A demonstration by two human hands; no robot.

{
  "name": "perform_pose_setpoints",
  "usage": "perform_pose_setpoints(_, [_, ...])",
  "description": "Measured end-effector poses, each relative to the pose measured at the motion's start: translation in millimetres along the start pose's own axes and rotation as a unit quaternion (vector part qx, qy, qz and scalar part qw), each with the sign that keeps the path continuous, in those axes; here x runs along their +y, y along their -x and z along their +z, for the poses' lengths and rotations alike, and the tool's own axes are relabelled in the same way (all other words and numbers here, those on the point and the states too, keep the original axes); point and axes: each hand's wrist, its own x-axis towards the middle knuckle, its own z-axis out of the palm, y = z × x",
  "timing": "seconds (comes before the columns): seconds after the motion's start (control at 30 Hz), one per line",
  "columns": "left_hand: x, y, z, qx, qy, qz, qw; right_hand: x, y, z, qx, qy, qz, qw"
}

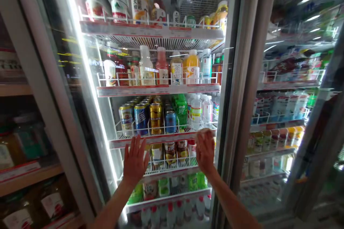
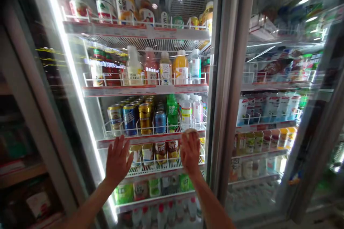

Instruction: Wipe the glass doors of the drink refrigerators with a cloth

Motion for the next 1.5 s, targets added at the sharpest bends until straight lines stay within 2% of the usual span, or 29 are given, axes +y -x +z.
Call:
perform_pose_setpoints(0.07, [6.7, 22.5, 0.1, -0.02, 0.003, -0.012, 1.0, 14.9, -2.2, -3.0, 0.066, 0.021, 0.09, 0.993])
perform_pose_setpoints(0.1, [9.7, 30.1, 0.7, -0.025, 0.004, -0.023, 0.999, 11.4, -2.5, -1.7, 0.074, 0.017, 0.103, 0.992])
perform_pose_setpoints(0.13, [12.0, 35.0, 1.5, -0.025, 0.006, -0.032, 0.999, 0.8, -1.9, 1.3, 0.061, 0.003, 0.088, 0.994])
perform_pose_setpoints(0.23, [14.6, 37.6, 3.7, -0.02, 0.012, -0.042, 0.999, -47.7, 5.1, 14.2, -0.04, -0.049, -0.052, 0.997])
perform_pose_setpoints(0.3, [13.4, 35.4, 4.3, -0.02, 0.013, -0.039, 0.999, -62.7, 11.0, 17.4, -0.093, -0.059, -0.123, 0.986])
perform_pose_setpoints(0.33, [12.6, 34.8, 4.2, -0.02, 0.014, -0.037, 0.999, -58.9, 13.4, 15.6, -0.1, -0.054, -0.13, 0.985])
perform_pose_setpoints(0.4, [11.8, 35.1, 3.7, -0.022, 0.015, -0.037, 0.999, -32.1, 15.7, 6.7, -0.08, -0.028, -0.092, 0.992])
perform_pose_setpoints(0.5, [13.9, 37.4, 3.2, -0.032, 0.017, -0.045, 0.998, 14.6, 12.6, -4.0, 0.016, 0.016, 0.043, 0.999])
perform_pose_setpoints(0.57, [16.9, 38.2, 4.1, -0.037, 0.019, -0.057, 0.997, 17.2, 11.7, -1.4, 0.054, 0.015, 0.096, 0.994])
perform_pose_setpoints(0.6, [18.4, 38.2, 4.8, -0.036, 0.019, -0.061, 0.997, 7.3, 13.5, 2.3, 0.047, 0.003, 0.091, 0.995])
perform_pose_setpoints(0.63, [19.7, 38.2, 5.7, -0.033, 0.019, -0.064, 0.997, -7.8, 16.9, 7.0, 0.023, -0.013, 0.063, 0.998])
perform_pose_setpoints(0.73, [21.1, 38.1, 8.0, -0.022, 0.017, -0.065, 0.997, -54.1, 31.2, 18.8, -0.088, -0.062, -0.089, 0.99])
perform_pose_setpoints(0.8, [20.0, 38.6, 8.5, -0.022, 0.018, -0.066, 0.997, -58.6, 37.4, 18.5, -0.121, -0.071, -0.148, 0.979])
perform_pose_setpoints(0.83, [19.3, 38.9, 8.2, -0.025, 0.019, -0.067, 0.997, -49.9, 38.0, 15.1, -0.117, -0.066, -0.147, 0.98])
perform_pose_setpoints(0.9, [18.5, 39.6, 7.0, -0.033, 0.02, -0.068, 0.997, -18.3, 33.8, 5.2, -0.076, -0.034, -0.085, 0.993])
perform_pose_setpoints(0.97, [19.5, 39.8, 5.5, -0.037, 0.019, -0.067, 0.997, 12.5, 24.1, -2.0, -0.01, 0.006, 0.019, 1.0])
perform_pose_setpoints(1.03, [22.1, 39.3, 4.9, -0.037, 0.014, -0.071, 0.997, 20.8, 15.5, -0.8, 0.043, 0.018, 0.092, 0.995])
perform_pose_setpoints(1.07, [23.7, 39.0, 5.0, -0.037, 0.01, -0.075, 0.996, 13.9, 13.7, 2.8, 0.051, 0.012, 0.098, 0.994])
perform_pose_setpoints(1.1, [25.2, 38.8, 5.5, -0.038, 0.006, -0.079, 0.996, 0.8, 14.2, 7.5, 0.044, -0.001, 0.081, 0.996])
perform_pose_setpoints(1.17, [27.3, 38.9, 7.0, -0.038, 0.0, -0.085, 0.996, -34.4, 19.9, 17.7, -0.014, -0.033, -0.004, 0.999])
perform_pose_setpoints(1.23, [27.6, 39.7, 7.9, -0.038, -0.003, -0.083, 0.996, -62.7, 25.3, 23.9, -0.085, -0.06, -0.103, 0.989])
perform_pose_setpoints(1.27, [27.4, 40.4, 7.6, -0.039, -0.004, -0.081, 0.996, -68.7, 25.0, 24.0, -0.111, -0.07, -0.14, 0.981])
perform_pose_setpoints(1.3, [27.2, 41.2, 6.7, -0.044, -0.006, -0.08, 0.996, -68.3, 21.8, 22.0, -0.125, -0.076, -0.163, 0.976])
perform_pose_setpoints(1.37, [28.0, 43.8, 2.5, -0.065, -0.008, -0.081, 0.995, -51.2, 5.6, 13.2, -0.105, -0.071, -0.158, 0.979])
perform_pose_setpoints(1.5, [38.0, 52.4, -9.1, -0.134, -0.01, -0.106, 0.985, -4.7, -32.1, 5.9, 0.013, -0.035, -0.034, 0.999])
